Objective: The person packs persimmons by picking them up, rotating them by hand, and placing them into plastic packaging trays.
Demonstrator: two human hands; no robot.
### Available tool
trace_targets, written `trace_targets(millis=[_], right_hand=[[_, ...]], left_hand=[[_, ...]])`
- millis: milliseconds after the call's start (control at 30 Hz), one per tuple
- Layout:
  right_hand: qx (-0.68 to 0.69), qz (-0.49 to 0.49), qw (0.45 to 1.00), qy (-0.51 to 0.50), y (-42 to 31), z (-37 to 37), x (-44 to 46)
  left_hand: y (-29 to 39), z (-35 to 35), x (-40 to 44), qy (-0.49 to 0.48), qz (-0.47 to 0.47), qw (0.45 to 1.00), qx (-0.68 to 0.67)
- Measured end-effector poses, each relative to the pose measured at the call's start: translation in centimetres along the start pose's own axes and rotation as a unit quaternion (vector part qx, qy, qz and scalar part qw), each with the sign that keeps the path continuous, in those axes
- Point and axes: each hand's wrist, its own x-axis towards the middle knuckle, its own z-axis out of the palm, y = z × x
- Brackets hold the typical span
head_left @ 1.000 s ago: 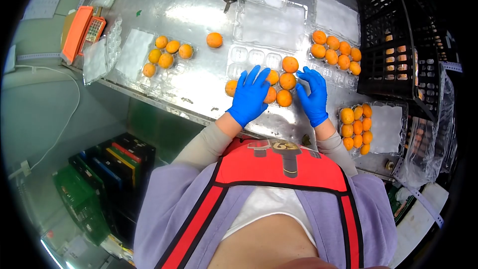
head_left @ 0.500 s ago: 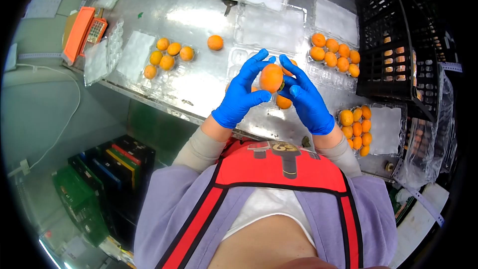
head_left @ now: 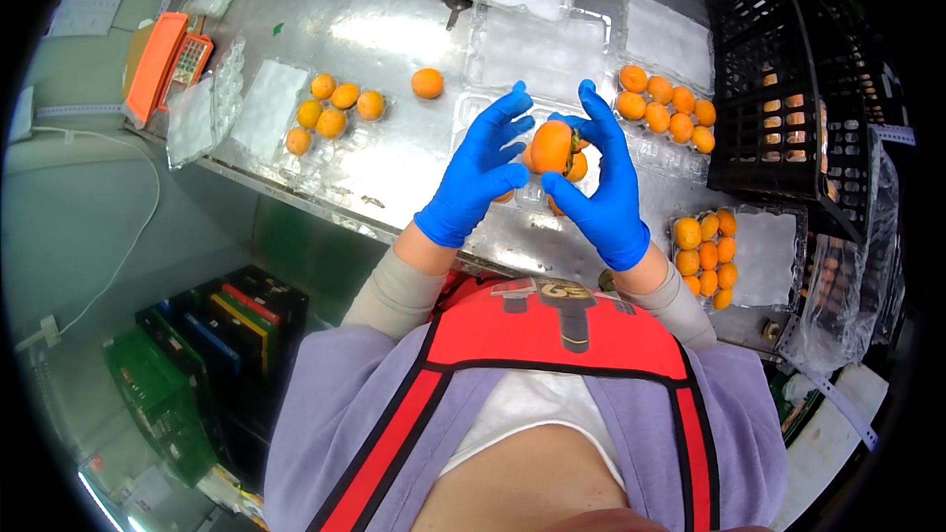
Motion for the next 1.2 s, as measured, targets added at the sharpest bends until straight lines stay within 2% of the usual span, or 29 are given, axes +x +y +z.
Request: trace_targets(millis=[133, 200, 233, 333, 400, 433, 500, 533, 600, 667, 733, 767, 800, 833, 867, 900, 1067, 1200], right_hand=[[-0.092, -0.066, 0.993, 0.020, 0.9, 0.3, 0.1], [-0.124, -0.073, 0.990, 0.001, 0.9, 0.2, -0.1], [-0.157, -0.080, 0.984, -0.017, 0.8, 0.1, -0.2], [-0.198, -0.110, 0.974, -0.016, 0.4, -0.1, 0.0], [-0.209, -0.137, 0.968, 0.010, 0.5, 0.0, 0.1], [-0.220, -0.164, 0.961, 0.036, 0.6, 0.0, 0.2], [-0.211, -0.167, 0.963, 0.022, 0.7, 0.0, 0.3], [-0.202, -0.170, 0.964, 0.008, 0.8, 0.0, 0.3], [-0.211, -0.200, 0.957, -0.015, 1.2, -0.2, 0.5], [-0.219, -0.229, 0.948, -0.038, 1.2, -0.3, 0.4], [-0.099, -0.136, 0.986, -0.015, 0.9, -0.3, 0.0], [-0.099, -0.136, 0.986, -0.015, 0.8, -0.3, -0.1], [0.008, -0.071, 0.997, -0.011, 0.9, -0.1, -0.2], [0.115, -0.004, 0.993, -0.006, 0.9, 0.0, -0.3], [0.220, 0.062, 0.974, -0.001, 1.0, 0.0, -0.3], [0.251, 0.110, 0.960, -0.059, 1.1, -0.4, -0.2], [0.265, 0.157, 0.948, -0.082, 0.4, 0.1, -0.2], [0.234, 0.135, 0.962, -0.049, 0.3, 0.3, -0.1]], left_hand=[[-0.1, 1.2, -0.1, 0.000, 0.060, 0.996, 0.069], [-0.3, 1.2, 0.1, 0.023, 0.111, 0.977, 0.179], [-0.1, 1.4, 0.2, 0.023, 0.111, 0.977, 0.179], [0.5, 1.3, 0.6, 0.179, 0.091, 0.978, 0.059], [1.4, 0.6, 0.7, 0.179, 0.032, 0.983, 0.009], [1.6, 0.3, 0.6, 0.180, 0.032, 0.983, 0.010], [1.7, 0.0, 0.4, 0.016, -0.124, 0.992, -0.025], [1.3, 0.0, 0.3, 0.017, -0.124, 0.992, -0.025], [0.6, 0.3, 0.1, -0.045, -0.072, 0.995, -0.048], [1.5, 0.7, -0.1, -0.026, -0.071, 0.996, -0.049], [1.7, 0.7, -0.2, -0.014, -0.035, 0.999, -0.008], [1.5, 0.6, -0.2, -0.014, -0.035, 0.999, -0.008], [1.3, 0.5, -0.2, -0.013, 0.003, 1.000, 0.021], [1.1, 0.5, -0.2, -0.012, 0.042, 0.998, 0.050], [1.1, 0.5, -0.2, -0.013, 0.041, 0.998, 0.050], [1.1, 0.6, -0.1, -0.014, 0.068, 0.994, 0.079], [0.6, 0.4, 0.1, -0.031, 0.118, 0.981, 0.151], [0.9, 0.0, 0.0, -0.039, 0.115, 0.976, 0.180]])
